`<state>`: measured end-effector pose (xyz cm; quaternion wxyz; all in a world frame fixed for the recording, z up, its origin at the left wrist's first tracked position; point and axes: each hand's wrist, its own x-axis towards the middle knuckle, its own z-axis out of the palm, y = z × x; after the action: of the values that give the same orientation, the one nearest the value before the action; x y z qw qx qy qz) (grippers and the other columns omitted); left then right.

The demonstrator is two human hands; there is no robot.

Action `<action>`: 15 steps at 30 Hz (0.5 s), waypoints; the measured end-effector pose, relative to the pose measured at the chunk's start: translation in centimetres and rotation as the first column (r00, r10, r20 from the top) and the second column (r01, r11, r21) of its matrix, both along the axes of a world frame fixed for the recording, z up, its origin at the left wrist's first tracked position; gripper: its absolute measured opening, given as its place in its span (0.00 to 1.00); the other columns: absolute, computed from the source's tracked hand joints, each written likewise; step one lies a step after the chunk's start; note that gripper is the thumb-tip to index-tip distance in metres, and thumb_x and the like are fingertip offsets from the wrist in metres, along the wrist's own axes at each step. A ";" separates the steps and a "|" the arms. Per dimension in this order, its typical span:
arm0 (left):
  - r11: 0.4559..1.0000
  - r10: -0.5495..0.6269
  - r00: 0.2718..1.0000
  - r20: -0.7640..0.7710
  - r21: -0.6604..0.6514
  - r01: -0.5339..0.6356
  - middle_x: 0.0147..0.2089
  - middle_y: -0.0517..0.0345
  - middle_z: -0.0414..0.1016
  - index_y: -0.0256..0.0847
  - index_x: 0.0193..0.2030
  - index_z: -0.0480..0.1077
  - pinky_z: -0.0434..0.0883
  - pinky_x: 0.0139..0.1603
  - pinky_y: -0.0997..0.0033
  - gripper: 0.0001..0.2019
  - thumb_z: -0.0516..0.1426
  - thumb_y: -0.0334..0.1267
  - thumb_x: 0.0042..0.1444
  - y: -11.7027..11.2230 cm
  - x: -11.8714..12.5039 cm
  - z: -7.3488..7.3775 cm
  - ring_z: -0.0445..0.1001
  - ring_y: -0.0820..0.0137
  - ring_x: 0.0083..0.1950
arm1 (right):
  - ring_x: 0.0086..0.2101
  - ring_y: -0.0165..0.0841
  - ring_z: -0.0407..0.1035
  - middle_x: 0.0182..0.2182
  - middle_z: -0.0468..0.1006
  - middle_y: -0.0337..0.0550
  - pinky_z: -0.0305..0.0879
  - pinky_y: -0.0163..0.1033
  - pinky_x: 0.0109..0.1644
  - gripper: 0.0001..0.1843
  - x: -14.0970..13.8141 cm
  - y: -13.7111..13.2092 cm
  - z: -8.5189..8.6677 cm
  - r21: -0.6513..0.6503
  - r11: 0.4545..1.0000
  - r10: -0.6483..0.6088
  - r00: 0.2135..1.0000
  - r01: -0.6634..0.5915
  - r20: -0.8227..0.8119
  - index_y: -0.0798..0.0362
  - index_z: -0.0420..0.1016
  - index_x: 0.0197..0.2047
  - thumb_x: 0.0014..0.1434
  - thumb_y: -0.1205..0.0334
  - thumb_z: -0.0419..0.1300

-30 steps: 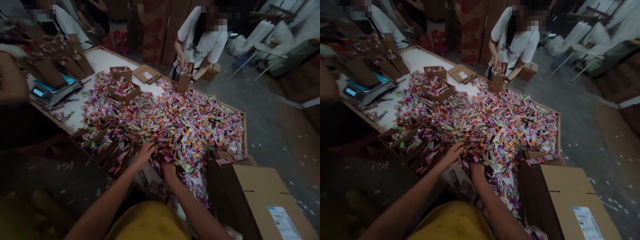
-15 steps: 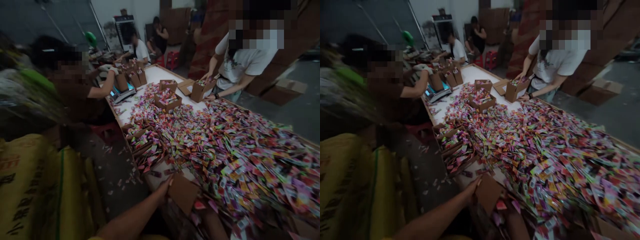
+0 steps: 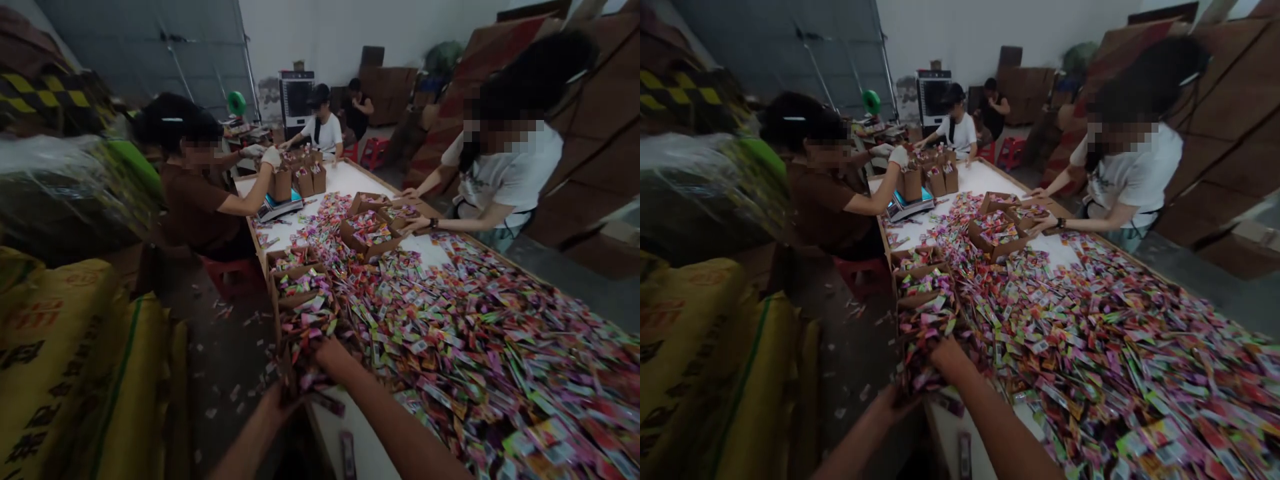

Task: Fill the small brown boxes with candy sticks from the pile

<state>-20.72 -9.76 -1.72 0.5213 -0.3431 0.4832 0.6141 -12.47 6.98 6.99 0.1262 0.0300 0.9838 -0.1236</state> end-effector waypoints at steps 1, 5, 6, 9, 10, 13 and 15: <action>0.999 0.008 1.000 -0.030 -0.033 -0.009 0.28 0.55 0.74 0.37 0.41 0.69 0.77 0.36 0.59 0.06 0.55 0.30 0.57 0.8 -1.7 -0.1 0.76 0.65 0.29 | 0.49 0.45 0.69 0.48 0.77 0.53 0.63 0.51 0.54 0.14 -1.6 0.7 0.5 -0.004 1.000 -0.010 1.000 0.010 0.006 0.55 0.79 0.44 0.58 0.71 0.55; 0.993 0.043 0.991 -0.128 -0.107 -0.057 0.26 0.59 0.71 0.37 0.37 0.68 0.76 0.34 0.66 0.07 0.52 0.25 0.55 2.5 -5.5 -0.1 0.72 0.70 0.25 | 0.44 0.40 0.72 0.48 0.78 0.46 0.65 0.40 0.46 0.20 -5.8 3.6 3.5 -0.081 0.995 -0.055 0.997 0.059 0.054 0.50 0.79 0.46 0.51 0.73 0.59; 0.990 0.046 0.988 -0.149 -0.122 -0.065 0.26 0.59 0.70 0.37 0.38 0.68 0.76 0.34 0.65 0.07 0.52 0.26 0.55 2.6 -5.3 0.0 0.72 0.70 0.25 | 0.44 0.38 0.72 0.50 0.77 0.43 0.65 0.38 0.47 0.22 -5.9 4.4 4.4 -0.111 0.992 -0.063 0.997 0.067 0.042 0.48 0.79 0.48 0.49 0.74 0.60; 0.989 0.032 0.977 -0.210 -0.137 -0.062 0.27 0.58 0.70 0.40 0.40 0.67 0.76 0.35 0.63 0.09 0.51 0.28 0.53 2.4 -3.2 0.7 0.73 0.69 0.26 | 0.52 0.37 0.68 0.57 0.72 0.42 0.61 0.37 0.55 0.25 -3.0 7.0 7.2 -0.253 0.955 -0.189 0.975 0.155 -0.117 0.47 0.78 0.51 0.48 0.71 0.63; 0.989 0.019 0.973 -0.230 -0.142 -0.053 0.28 0.58 0.71 0.40 0.41 0.67 0.76 0.36 0.62 0.10 0.51 0.28 0.53 2.3 -2.2 0.9 0.74 0.68 0.27 | 0.53 0.38 0.67 0.56 0.73 0.44 0.60 0.38 0.56 0.21 -0.9 7.7 7.8 -0.315 0.924 -0.284 0.941 0.218 -0.185 0.49 0.79 0.48 0.50 0.69 0.63; 0.981 -0.047 0.951 -0.306 -0.194 -0.014 0.31 0.60 0.71 0.44 0.45 0.66 0.75 0.40 0.62 0.14 0.49 0.28 0.53 2.3 0.7 1.1 0.75 0.68 0.29 | 0.45 0.36 0.72 0.42 0.80 0.47 0.64 0.41 0.54 0.11 8.6 7.7 7.7 -0.508 0.704 -0.684 0.668 0.497 -0.294 0.52 0.82 0.39 0.57 0.60 0.59; 0.965 -0.129 0.929 -0.347 -0.258 0.038 0.31 0.62 0.70 0.44 0.46 0.65 0.75 0.40 0.63 0.14 0.49 0.29 0.55 2.3 2.5 1.3 0.73 0.70 0.27 | 0.41 0.38 0.73 0.38 0.81 0.47 0.68 0.43 0.49 0.15 17.1 5.0 5.8 -0.584 0.453 -0.890 0.380 0.674 -0.253 0.51 0.81 0.37 0.57 0.52 0.56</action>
<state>-18.27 -7.47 -0.47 0.4026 -0.2657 0.6575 0.5788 4.65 12.00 12.79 -0.2225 0.4420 0.7896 -0.3628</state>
